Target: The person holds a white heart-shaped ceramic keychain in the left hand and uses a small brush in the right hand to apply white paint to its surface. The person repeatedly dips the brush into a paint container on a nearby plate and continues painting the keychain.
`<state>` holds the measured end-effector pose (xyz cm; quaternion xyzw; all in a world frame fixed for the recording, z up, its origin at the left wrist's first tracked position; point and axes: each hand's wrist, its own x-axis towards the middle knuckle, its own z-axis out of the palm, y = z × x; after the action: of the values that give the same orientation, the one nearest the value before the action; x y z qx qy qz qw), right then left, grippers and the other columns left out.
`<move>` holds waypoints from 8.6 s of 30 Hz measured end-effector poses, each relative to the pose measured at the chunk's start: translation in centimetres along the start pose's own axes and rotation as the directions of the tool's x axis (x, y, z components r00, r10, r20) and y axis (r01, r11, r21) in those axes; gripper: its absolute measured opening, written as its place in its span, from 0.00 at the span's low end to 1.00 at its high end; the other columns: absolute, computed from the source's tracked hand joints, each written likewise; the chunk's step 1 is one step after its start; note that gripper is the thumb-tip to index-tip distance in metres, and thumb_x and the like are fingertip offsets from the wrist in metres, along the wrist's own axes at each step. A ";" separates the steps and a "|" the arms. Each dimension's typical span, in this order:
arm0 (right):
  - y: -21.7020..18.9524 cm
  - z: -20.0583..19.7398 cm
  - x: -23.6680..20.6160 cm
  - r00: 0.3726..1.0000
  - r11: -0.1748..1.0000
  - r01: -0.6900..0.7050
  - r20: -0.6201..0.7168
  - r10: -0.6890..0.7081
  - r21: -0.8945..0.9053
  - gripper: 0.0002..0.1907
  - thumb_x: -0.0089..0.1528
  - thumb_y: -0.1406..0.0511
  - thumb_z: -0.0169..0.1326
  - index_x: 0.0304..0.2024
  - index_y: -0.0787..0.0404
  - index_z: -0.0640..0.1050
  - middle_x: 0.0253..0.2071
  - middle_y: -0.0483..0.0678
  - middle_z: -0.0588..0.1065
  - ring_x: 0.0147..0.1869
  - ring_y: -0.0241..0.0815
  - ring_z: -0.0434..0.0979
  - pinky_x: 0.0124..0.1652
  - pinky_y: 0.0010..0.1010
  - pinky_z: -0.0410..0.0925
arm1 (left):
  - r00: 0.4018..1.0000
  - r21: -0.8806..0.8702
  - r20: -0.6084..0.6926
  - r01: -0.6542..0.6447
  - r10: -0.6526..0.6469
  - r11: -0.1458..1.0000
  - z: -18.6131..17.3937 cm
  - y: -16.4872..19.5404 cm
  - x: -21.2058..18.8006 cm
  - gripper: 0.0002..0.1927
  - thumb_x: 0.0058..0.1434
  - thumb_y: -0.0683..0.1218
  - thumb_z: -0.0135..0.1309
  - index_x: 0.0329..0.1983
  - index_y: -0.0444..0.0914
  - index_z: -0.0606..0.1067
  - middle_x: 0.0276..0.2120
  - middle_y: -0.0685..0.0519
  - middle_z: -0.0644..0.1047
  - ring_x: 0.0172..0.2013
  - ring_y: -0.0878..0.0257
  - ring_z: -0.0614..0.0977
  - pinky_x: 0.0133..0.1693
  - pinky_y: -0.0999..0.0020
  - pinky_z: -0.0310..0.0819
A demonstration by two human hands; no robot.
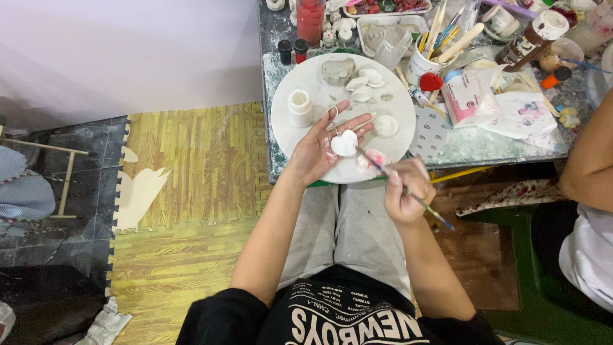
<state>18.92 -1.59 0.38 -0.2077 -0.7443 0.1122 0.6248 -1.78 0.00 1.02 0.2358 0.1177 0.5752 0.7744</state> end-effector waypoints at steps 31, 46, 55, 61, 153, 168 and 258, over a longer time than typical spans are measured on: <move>-1.0 -0.2 0.6 0.967 0.996 -0.088 0.239 0.094 -0.034 0.06 0.65 0.76 0.54 0.35 0.65 0.70 0.35 0.57 0.78 0.40 0.49 0.76 0.40 0.37 0.70 | 0.999 -0.030 0.005 -0.040 0.040 0.999 -0.2 -0.2 0.0 0.30 0.78 0.58 0.28 0.78 0.42 0.51 0.70 0.33 0.63 0.69 0.43 0.67 0.68 0.56 0.66; -1.6 0.5 2.4 0.965 0.978 -0.095 0.225 0.136 -0.183 0.07 0.64 0.76 0.57 0.32 0.66 0.74 0.33 0.55 0.79 0.35 0.46 0.76 0.32 0.34 0.68 | 0.999 0.006 0.008 -0.054 0.054 0.999 -0.6 0.0 0.3 0.29 0.78 0.59 0.28 0.77 0.42 0.52 0.70 0.34 0.63 0.70 0.44 0.67 0.66 0.56 0.66; -2.2 0.5 2.6 0.962 0.991 -0.094 0.248 0.114 -0.092 0.06 0.61 0.76 0.58 0.32 0.66 0.74 0.33 0.56 0.78 0.36 0.50 0.76 0.35 0.36 0.69 | 0.999 -0.018 -0.017 -0.027 0.027 0.999 -0.4 -0.5 0.2 0.28 0.77 0.58 0.29 0.76 0.42 0.53 0.70 0.34 0.63 0.71 0.45 0.66 0.69 0.52 0.63; -2.2 -0.9 2.4 0.961 0.973 -0.141 0.211 0.179 -0.183 0.08 0.64 0.78 0.56 0.31 0.67 0.73 0.32 0.55 0.77 0.36 0.49 0.77 0.37 0.36 0.70 | 1.000 -0.006 -0.020 -0.018 0.018 1.000 -0.5 -0.2 0.5 0.28 0.77 0.58 0.28 0.75 0.42 0.52 0.70 0.35 0.63 0.71 0.45 0.65 0.70 0.51 0.61; 0.2 -0.6 0.3 1.000 0.994 -0.027 0.000 0.027 -0.105 0.09 0.69 0.73 0.51 0.33 0.68 0.74 0.30 0.53 0.77 0.34 0.44 0.76 0.36 0.33 0.69 | 0.998 -0.012 -0.014 -0.064 0.064 0.998 -0.1 -0.2 -0.3 0.29 0.78 0.58 0.27 0.77 0.42 0.50 0.70 0.33 0.64 0.67 0.44 0.69 0.64 0.57 0.69; 0.7 -1.0 -1.2 0.939 0.926 -0.335 -0.020 0.343 0.171 0.13 0.75 0.70 0.44 0.35 0.69 0.68 0.29 0.50 0.72 0.28 0.34 0.73 0.30 0.26 0.68 | 0.998 -0.027 -0.037 -0.047 0.046 0.999 0.0 -0.1 -0.2 0.29 0.77 0.58 0.26 0.77 0.43 0.51 0.70 0.33 0.63 0.68 0.43 0.68 0.68 0.54 0.65; 3.3 -3.6 0.0 0.940 0.909 -0.340 0.133 0.316 0.241 0.08 0.69 0.77 0.54 0.40 0.65 0.68 0.40 0.54 0.75 0.44 0.40 0.75 0.44 0.27 0.70 | 0.996 -0.028 -0.083 -0.045 0.042 0.999 -0.1 0.0 0.0 0.28 0.78 0.57 0.24 0.77 0.43 0.50 0.70 0.32 0.62 0.67 0.44 0.69 0.65 0.56 0.67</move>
<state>22.94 1.00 -0.33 -0.2403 -0.7053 0.3217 0.5843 -1.85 0.00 0.98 0.2030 0.1358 0.6029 0.7595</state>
